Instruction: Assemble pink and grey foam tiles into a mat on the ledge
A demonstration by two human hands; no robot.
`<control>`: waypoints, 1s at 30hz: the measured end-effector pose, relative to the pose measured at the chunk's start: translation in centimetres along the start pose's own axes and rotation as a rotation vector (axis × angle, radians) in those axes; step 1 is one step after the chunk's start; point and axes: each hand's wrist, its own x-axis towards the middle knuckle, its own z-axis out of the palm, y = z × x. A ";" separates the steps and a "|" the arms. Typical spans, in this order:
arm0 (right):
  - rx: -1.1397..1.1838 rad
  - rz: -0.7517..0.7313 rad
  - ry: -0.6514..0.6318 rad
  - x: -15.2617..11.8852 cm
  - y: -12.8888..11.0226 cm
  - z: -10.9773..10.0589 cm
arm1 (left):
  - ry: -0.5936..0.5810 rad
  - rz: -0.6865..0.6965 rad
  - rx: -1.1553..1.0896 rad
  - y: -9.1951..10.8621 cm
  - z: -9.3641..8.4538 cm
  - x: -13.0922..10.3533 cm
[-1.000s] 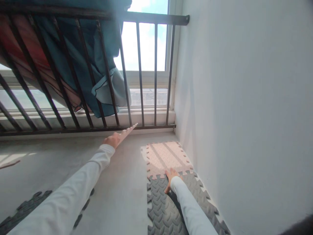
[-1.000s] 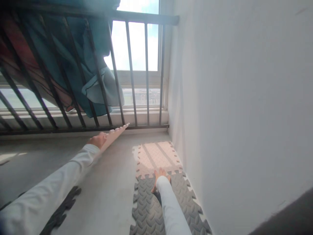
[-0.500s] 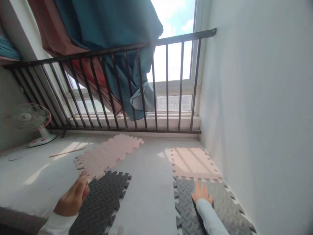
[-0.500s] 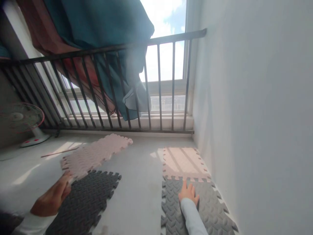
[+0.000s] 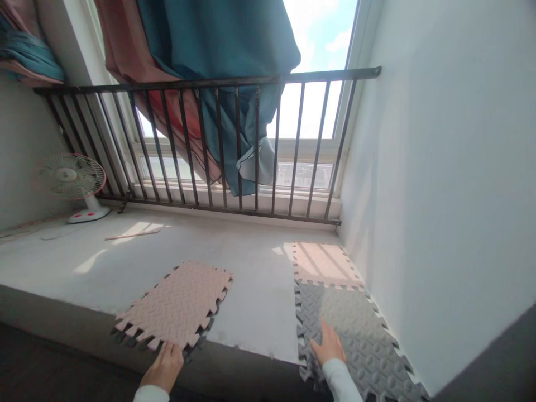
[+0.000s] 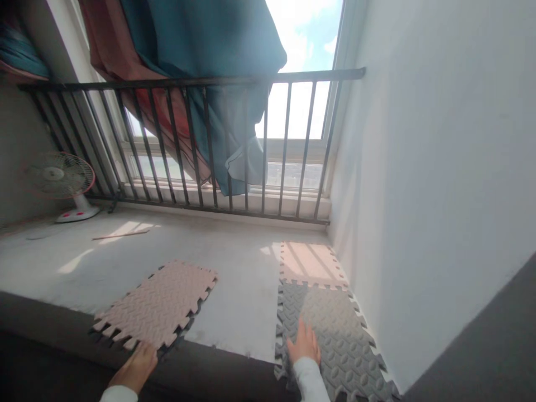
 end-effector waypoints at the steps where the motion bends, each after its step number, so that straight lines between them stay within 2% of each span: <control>1: 0.005 -0.009 -0.003 -0.7 0.1 0.1 | -0.061 -0.042 -0.003 0.6 -0.8 0.1; 5: 0.033 -0.004 0.036 -3.1 0.1 0.4 | -0.138 -0.137 0.072 2.9 -4.0 0.4; 8: 0.046 0.016 0.090 -4.6 -0.1 0.5 | -0.223 -0.140 0.071 4.5 -6.1 0.6; 11: 0.053 0.018 0.082 -5.7 -0.3 0.2 | -0.270 -0.115 0.055 5.9 -7.3 0.8; 14: 0.053 0.011 0.073 -6.4 -0.5 -0.4 | -0.276 -0.062 0.032 6.9 -7.3 1.1; 18: 0.055 0.014 0.065 -6.8 -0.5 -0.8 | -0.326 -0.144 -0.033 7.0 -6.3 1.5; 26: 0.035 0.009 0.056 -6.9 -0.4 -0.8 | -0.334 -0.132 -0.073 4.3 -4.7 1.9; 30: 0.022 0.010 0.053 -6.9 -0.5 -0.9 | -0.333 -0.095 -0.125 3.2 -4.5 2.1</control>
